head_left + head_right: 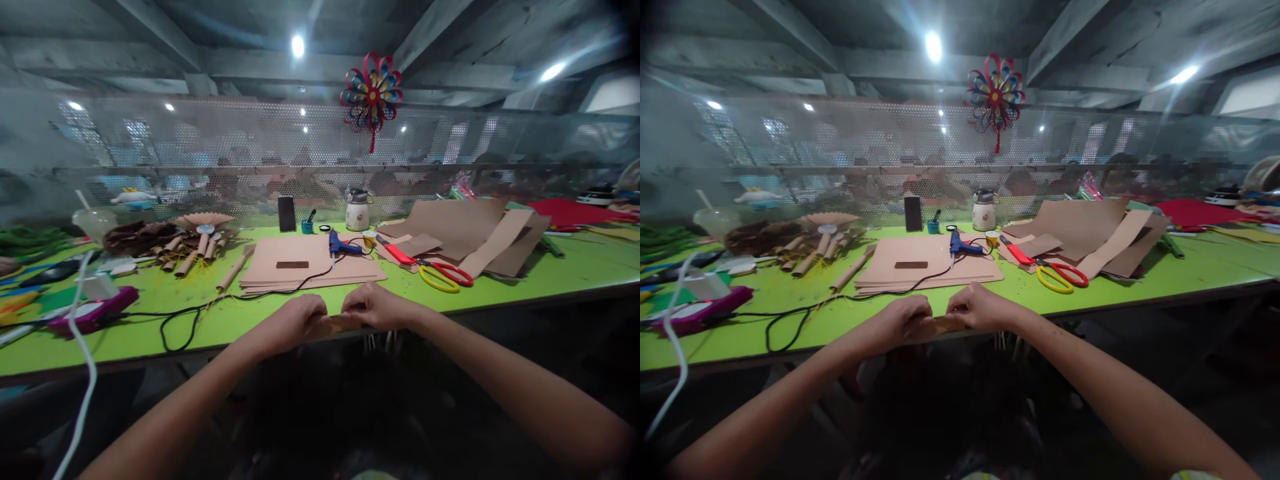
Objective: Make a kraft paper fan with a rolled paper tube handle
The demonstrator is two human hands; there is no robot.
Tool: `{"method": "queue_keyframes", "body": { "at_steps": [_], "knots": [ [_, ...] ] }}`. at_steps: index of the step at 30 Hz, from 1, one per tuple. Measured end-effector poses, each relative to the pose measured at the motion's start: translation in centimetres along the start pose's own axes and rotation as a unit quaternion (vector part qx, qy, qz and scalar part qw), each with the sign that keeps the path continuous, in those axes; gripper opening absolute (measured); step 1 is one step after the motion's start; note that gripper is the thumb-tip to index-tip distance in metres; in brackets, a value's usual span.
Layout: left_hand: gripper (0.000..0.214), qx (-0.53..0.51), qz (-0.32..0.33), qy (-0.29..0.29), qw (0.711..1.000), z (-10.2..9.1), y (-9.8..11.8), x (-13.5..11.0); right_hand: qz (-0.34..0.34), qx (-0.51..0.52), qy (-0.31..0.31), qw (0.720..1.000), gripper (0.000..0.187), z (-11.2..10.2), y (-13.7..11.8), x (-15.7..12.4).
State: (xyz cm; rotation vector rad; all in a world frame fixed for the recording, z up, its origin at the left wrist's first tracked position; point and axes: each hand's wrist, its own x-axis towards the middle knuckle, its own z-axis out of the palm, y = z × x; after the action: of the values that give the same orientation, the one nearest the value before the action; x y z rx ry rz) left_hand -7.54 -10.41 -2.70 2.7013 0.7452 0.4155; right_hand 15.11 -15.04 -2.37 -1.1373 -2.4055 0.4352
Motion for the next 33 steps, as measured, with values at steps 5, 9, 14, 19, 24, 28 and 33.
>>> {"method": "queue_keyframes", "body": {
  "at_steps": [5,9,14,19,24,28,33],
  "knots": [
    [0.019,-0.053,0.008,-0.040,0.998,-1.3,-0.2,-0.3,0.041,0.075,-0.046,0.995,0.022,-0.4,0.3,0.1],
    [0.022,-0.108,-0.033,-0.048,0.993,-1.8,-0.6,-0.6,0.061,0.117,-0.054,0.990,0.025,-0.5,0.9,0.0],
    [0.023,-0.099,-0.045,-0.038,0.993,-1.8,-0.9,-0.4,0.070,0.139,-0.066,0.986,0.027,-0.5,1.5,0.1],
    [0.023,-0.074,-0.041,-0.014,0.996,-1.8,-1.0,0.3,0.052,0.079,-0.027,0.995,0.022,-0.5,1.5,0.3],
    [0.018,-0.058,-0.071,0.061,0.994,-1.7,-1.7,1.4,0.049,-0.011,0.078,0.996,0.014,-0.4,1.5,0.5],
    [0.022,-0.063,-0.150,0.237,0.958,-1.3,-1.4,2.1,0.052,-0.121,0.159,0.978,0.013,0.1,0.7,0.5],
    [0.032,-0.219,-0.171,0.175,0.945,1.0,0.6,3.3,0.019,-0.318,0.202,0.926,0.016,2.1,-1.8,0.7]
  ]
}}
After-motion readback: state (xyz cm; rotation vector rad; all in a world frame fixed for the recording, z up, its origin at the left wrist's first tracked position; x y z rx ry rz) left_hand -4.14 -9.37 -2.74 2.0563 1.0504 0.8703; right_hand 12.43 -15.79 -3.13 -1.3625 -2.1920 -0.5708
